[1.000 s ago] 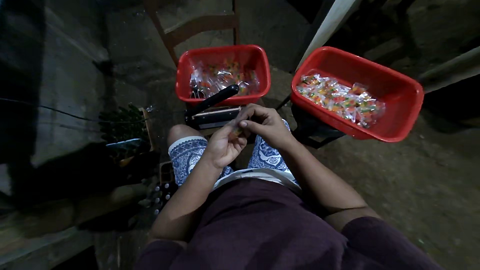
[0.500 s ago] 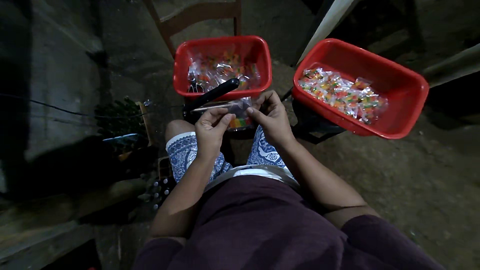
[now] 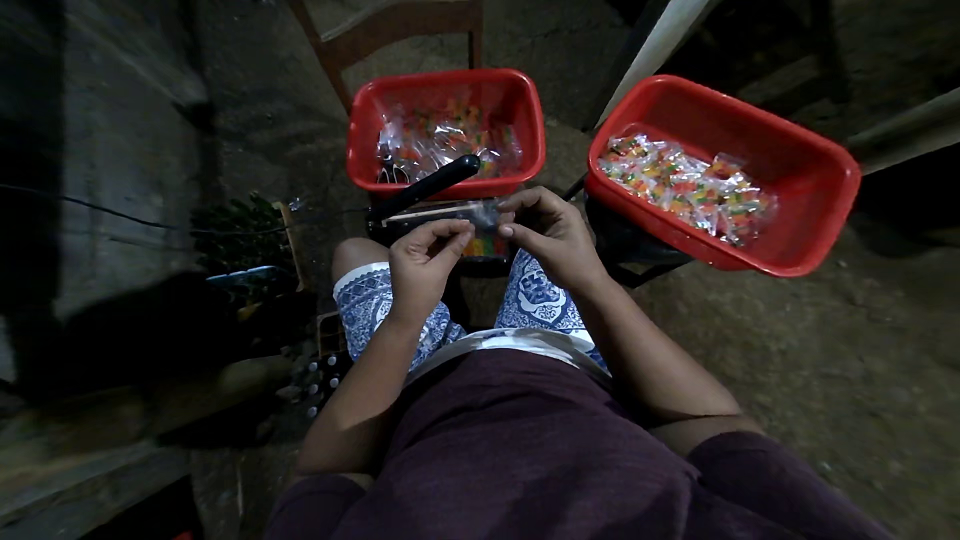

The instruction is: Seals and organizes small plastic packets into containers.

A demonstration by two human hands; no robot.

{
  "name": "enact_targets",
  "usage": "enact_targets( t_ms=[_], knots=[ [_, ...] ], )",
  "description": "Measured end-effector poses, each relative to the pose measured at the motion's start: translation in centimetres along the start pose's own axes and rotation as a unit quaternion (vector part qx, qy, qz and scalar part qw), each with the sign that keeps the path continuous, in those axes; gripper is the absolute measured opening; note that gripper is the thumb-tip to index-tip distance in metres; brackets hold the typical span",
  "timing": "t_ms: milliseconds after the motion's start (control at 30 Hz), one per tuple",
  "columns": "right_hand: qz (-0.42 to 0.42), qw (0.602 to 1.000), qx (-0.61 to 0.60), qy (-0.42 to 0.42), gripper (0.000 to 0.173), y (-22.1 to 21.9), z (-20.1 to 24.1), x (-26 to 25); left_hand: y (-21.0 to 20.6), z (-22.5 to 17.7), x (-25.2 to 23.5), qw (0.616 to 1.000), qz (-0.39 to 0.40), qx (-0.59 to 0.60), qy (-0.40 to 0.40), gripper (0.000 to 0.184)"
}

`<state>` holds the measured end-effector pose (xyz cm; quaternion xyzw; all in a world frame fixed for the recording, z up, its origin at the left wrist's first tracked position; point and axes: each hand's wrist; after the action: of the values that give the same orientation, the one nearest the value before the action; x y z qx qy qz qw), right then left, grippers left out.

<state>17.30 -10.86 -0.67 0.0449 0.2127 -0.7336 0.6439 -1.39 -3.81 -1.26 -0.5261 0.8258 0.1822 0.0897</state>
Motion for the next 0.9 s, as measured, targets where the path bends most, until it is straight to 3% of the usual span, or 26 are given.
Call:
enact_targets(
  t_ms=[233,600,900],
  knots=[
    [-0.023,0.998,0.054,0.033,0.023,-0.4,0.6,0.2,0.3,-0.1,0.1,0.995,-0.010,-0.059,-0.075,0.017],
    [-0.015,0.999,0.040,-0.001,0.020,-0.5,1.3,0.2,0.4,0.0,-0.1,0.992,-0.026,-0.066,-0.105,0.017],
    [-0.032,0.986,0.157,0.035,0.024,-0.9,0.9,0.3,0.8,-0.2,-0.5,0.984,-0.006,-0.139,-0.115,0.027]
  ],
)
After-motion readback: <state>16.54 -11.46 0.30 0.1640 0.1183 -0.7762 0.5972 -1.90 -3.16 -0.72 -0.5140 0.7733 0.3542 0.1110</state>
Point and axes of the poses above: each hand's wrist, its own x-axis away from the middle knuckle, its own y-axis out of the back of the hand, z = x × y, and after that the axes turned 14 degrees about -x, right-handed
